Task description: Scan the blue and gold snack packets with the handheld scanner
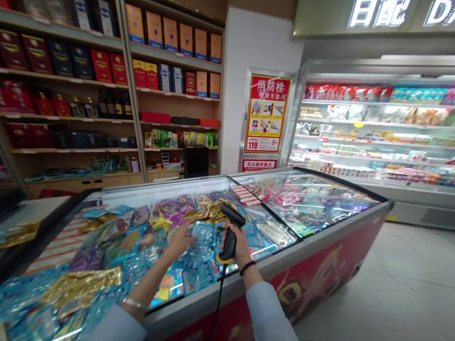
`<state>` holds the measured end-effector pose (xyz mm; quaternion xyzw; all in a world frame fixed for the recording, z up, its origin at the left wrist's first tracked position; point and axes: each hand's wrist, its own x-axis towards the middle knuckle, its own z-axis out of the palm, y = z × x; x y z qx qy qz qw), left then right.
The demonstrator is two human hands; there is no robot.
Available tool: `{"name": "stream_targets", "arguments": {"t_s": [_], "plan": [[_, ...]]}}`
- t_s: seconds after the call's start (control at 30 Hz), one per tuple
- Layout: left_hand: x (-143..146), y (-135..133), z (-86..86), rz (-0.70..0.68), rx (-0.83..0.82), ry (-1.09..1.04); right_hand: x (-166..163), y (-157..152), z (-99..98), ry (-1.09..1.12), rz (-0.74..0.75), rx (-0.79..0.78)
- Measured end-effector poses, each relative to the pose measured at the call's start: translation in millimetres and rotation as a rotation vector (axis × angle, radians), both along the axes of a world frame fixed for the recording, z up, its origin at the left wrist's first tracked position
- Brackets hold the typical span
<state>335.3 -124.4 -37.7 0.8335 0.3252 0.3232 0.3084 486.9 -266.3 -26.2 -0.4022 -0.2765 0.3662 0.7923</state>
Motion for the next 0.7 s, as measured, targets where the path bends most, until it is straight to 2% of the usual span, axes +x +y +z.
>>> {"name": "stream_targets", "arguments": {"t_s": [0.1,0.17,0.27,0.37,0.53,0.7], "plan": [[11,-16,-19.9,0.063,0.266,0.155,12,-6,-18.7,0.100,-0.082,-0.037],[10,-23,-24.7,0.033,0.331,0.297,16,-9,-23.3,0.195,-0.121,-0.036],[4,-31,-23.4,-0.068,0.338,0.484,16,-10,-21.6,0.299,-0.150,-0.020],[1,-35,-18.5,-0.107,0.322,0.581,14,-12,-18.7,0.327,-0.147,-0.025],[-1,-41,-12.3,-0.136,0.278,0.598,16,-17,-20.1,0.344,-0.131,-0.033],[-5,-40,-13.5,-0.167,0.265,0.541,21,-22,-18.8,0.334,-0.147,-0.043]]}}
